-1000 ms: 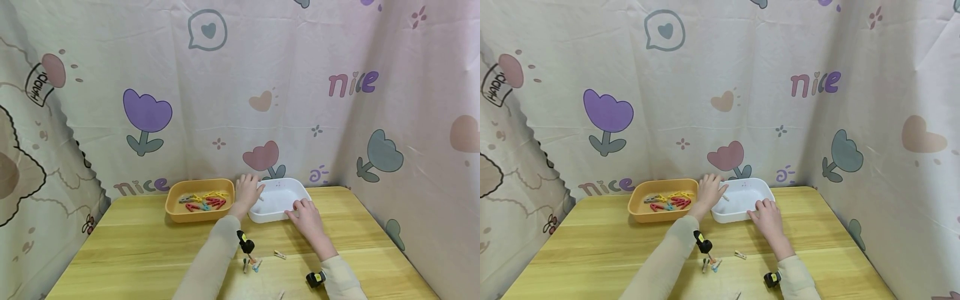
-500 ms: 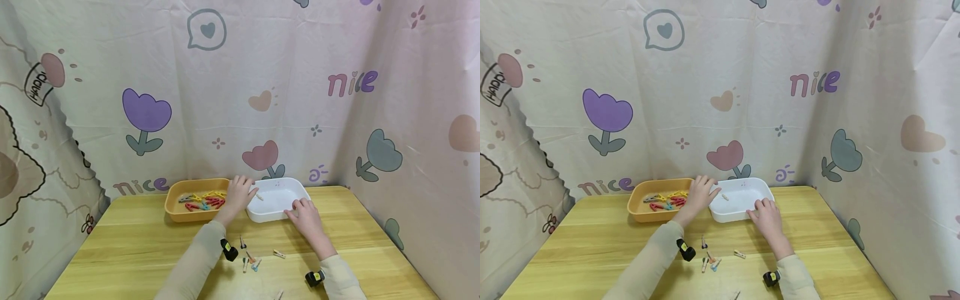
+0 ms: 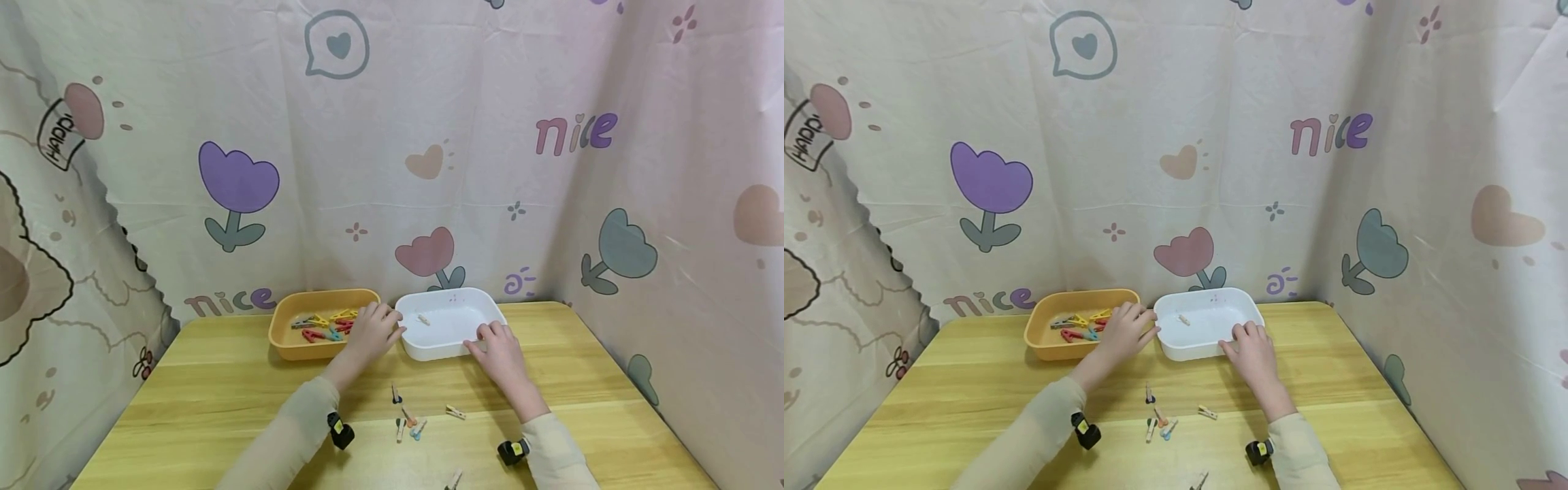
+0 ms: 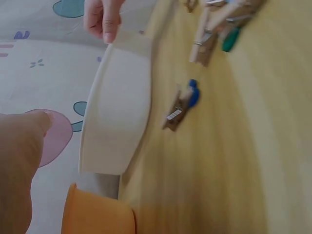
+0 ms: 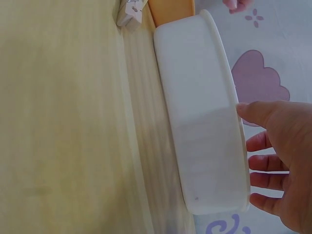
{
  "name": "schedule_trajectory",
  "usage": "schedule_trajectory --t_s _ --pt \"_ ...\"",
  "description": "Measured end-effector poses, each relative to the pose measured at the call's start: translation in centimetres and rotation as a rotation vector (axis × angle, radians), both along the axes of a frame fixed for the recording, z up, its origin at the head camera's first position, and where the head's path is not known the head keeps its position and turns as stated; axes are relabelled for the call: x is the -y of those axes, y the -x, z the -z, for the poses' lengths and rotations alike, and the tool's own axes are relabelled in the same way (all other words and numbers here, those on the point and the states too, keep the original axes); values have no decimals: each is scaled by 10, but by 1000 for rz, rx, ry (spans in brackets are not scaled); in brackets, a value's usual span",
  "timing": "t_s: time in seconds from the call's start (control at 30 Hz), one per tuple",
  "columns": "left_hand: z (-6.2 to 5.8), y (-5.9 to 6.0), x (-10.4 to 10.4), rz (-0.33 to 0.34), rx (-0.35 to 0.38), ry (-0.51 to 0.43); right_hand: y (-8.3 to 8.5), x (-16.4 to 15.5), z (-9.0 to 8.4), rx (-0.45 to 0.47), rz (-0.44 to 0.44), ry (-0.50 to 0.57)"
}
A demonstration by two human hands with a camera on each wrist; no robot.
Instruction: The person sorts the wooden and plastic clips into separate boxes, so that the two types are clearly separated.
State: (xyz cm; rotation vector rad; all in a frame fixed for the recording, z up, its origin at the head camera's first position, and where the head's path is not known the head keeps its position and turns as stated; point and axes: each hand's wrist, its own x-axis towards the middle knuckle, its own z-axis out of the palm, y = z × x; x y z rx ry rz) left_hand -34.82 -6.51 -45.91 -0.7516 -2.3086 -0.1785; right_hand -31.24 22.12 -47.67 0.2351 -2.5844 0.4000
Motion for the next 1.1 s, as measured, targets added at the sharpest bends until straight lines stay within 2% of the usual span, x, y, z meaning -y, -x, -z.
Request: schedule_trajectory --t_s 0.17,0.37,0.73,1.1 --pt "3 -10 10 55 -15 41 -2 1 -1 23 -1 8" --pt "3 -23 21 105 7 47 -3 1 -3 31 2 7" --pt "21 -38 34 232 -43 99 -3 2 -2 39 7 8" --pt "28 -50 36 276 -37 258 -3 2 -3 46 18 0"
